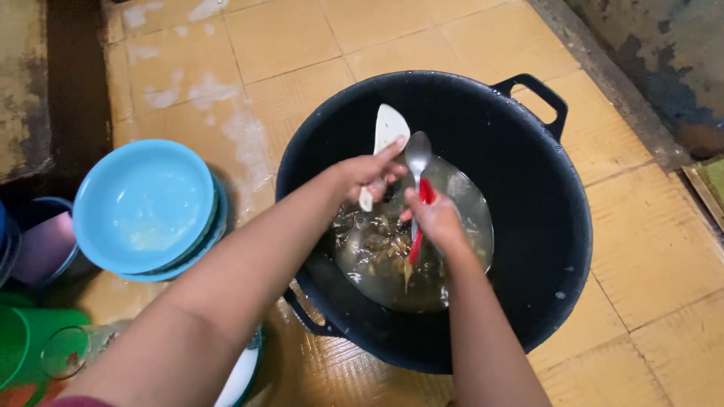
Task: Washing various plastic dishes, cups, and spoons in a basin on the bathroom floor.
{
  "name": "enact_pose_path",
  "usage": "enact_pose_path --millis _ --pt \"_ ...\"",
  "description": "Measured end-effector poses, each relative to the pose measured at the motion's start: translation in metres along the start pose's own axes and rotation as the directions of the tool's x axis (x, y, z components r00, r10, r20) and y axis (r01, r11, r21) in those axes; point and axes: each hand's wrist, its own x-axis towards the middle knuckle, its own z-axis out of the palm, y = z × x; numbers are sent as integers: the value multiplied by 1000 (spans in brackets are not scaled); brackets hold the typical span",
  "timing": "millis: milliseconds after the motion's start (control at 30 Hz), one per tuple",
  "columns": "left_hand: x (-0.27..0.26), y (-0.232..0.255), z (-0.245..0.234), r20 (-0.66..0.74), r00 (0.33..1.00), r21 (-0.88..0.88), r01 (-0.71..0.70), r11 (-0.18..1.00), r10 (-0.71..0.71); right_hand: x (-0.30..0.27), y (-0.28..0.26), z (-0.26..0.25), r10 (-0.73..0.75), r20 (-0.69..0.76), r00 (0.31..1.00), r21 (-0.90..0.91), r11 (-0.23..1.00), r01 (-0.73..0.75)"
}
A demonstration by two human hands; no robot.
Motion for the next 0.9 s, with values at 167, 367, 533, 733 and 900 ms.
enact_pose_path --millis 167,367,533,733,900 --pt "15 -19 19 -236 923 133 -278 951 303 7 -20 7 83 165 983 292 948 -129" --pt "29 -18 16 -440 862 -89 -322 943 252 71 37 20 -362 68 930 76 931 357" --pt "-4 -14 19 -520 841 32 -154 988 148 40 -20 5 110 138 984 400 903 -157" --pt "-19 -8 8 -270 950 248 -88 965 156 41 -78 -3 63 375 925 509 820 -262" --pt "-32 -12 -29 -102 990 64 -93 994 99 69 -66 -4 -46 449 892 281 955 -92"
